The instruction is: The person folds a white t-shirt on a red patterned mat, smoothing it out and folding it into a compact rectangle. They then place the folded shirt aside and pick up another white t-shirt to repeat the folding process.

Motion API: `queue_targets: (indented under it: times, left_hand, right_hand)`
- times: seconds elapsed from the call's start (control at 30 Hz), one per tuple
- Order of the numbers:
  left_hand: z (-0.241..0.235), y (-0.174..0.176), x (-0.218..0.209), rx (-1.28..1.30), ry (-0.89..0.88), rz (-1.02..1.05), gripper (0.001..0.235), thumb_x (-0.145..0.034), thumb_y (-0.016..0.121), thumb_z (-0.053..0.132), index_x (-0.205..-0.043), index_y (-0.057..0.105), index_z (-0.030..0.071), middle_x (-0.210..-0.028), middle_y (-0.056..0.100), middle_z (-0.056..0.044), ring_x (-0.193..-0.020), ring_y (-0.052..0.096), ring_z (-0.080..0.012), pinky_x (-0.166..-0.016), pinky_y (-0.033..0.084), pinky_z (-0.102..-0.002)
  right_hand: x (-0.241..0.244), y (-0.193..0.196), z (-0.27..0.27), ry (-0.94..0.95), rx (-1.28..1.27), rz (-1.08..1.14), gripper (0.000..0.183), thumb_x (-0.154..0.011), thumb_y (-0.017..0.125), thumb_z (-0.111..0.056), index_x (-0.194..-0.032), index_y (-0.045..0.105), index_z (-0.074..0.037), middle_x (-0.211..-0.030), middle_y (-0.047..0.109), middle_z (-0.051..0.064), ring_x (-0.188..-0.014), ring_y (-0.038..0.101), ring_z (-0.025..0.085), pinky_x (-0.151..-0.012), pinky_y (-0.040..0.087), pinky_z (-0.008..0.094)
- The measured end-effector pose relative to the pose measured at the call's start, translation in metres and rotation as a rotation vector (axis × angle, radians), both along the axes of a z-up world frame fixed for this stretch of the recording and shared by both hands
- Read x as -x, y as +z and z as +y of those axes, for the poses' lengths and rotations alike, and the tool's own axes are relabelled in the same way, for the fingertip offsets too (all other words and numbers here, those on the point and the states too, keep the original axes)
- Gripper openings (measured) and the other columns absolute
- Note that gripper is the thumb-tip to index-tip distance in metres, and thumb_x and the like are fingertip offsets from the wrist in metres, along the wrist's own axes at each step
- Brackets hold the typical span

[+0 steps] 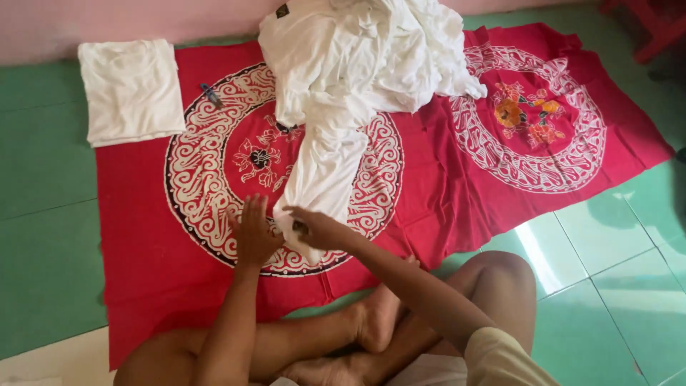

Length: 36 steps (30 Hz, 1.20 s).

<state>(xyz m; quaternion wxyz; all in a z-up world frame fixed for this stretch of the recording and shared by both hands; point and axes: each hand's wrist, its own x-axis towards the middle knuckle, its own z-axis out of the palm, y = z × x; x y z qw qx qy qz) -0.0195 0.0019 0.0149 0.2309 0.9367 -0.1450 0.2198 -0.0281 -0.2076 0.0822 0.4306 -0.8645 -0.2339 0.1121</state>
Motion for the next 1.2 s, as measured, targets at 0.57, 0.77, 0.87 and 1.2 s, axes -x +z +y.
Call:
queue_targets:
  times: [0.57,0.77,0.87,1.2]
  left_hand:
    - [0.004,-0.093,-0.016,0.678,-0.056,0.377,0.045,-0.081,0.074,0.016,-0.125,0.069,0.020,-0.103,0.074,-0.007,-0.101,0.071,-0.0279,-0.095,0.051,-0.042]
    - [-0.022,-0.015,-0.002,0.739,-0.143,0.624,0.044,-0.084,0.067,0.000,-0.126,0.066,0.012,-0.108,0.073,-0.020,-0.105,0.069,-0.0392,-0.096,0.049,-0.047]
    - [-0.026,-0.005,0.002,0.709,-0.218,0.687,0.046,-0.080,0.076,0.004,-0.121,0.069,0.021,-0.104,0.074,-0.012,-0.100,0.072,-0.0299,-0.091,0.052,-0.044]
    - [-0.009,0.048,0.022,1.175,-0.415,0.975,0.057,-0.086,0.052,-0.012,-0.143,0.052,-0.003,-0.127,0.067,-0.029,-0.121,0.064,-0.0408,-0.101,0.053,-0.055]
  right_hand:
    - [0.022,-0.052,-0.151,-0.433,-0.047,0.295,0.030,-0.095,0.073,-0.019,-0.125,0.073,-0.022,-0.101,0.079,0.010,-0.090,0.078,0.024,-0.078,0.062,0.034]
    - [0.039,-0.079,-0.063,-0.212,-0.486,0.668,0.058,-0.101,0.070,-0.021,-0.153,0.046,-0.014,-0.135,0.063,0.023,-0.102,0.073,0.030,-0.082,0.065,0.038]
    - [0.037,-0.062,-0.034,-0.234,-0.518,0.601,0.092,-0.096,0.078,-0.023,-0.165,0.016,-0.016,-0.146,0.054,0.022,-0.110,0.070,0.033,-0.085,0.064,0.037]
    - [0.011,0.028,-0.014,-0.397,-0.446,0.464,0.053,-0.082,0.085,-0.020,-0.129,0.062,-0.008,-0.106,0.068,0.014,-0.100,0.064,0.025,-0.094,0.052,0.041]
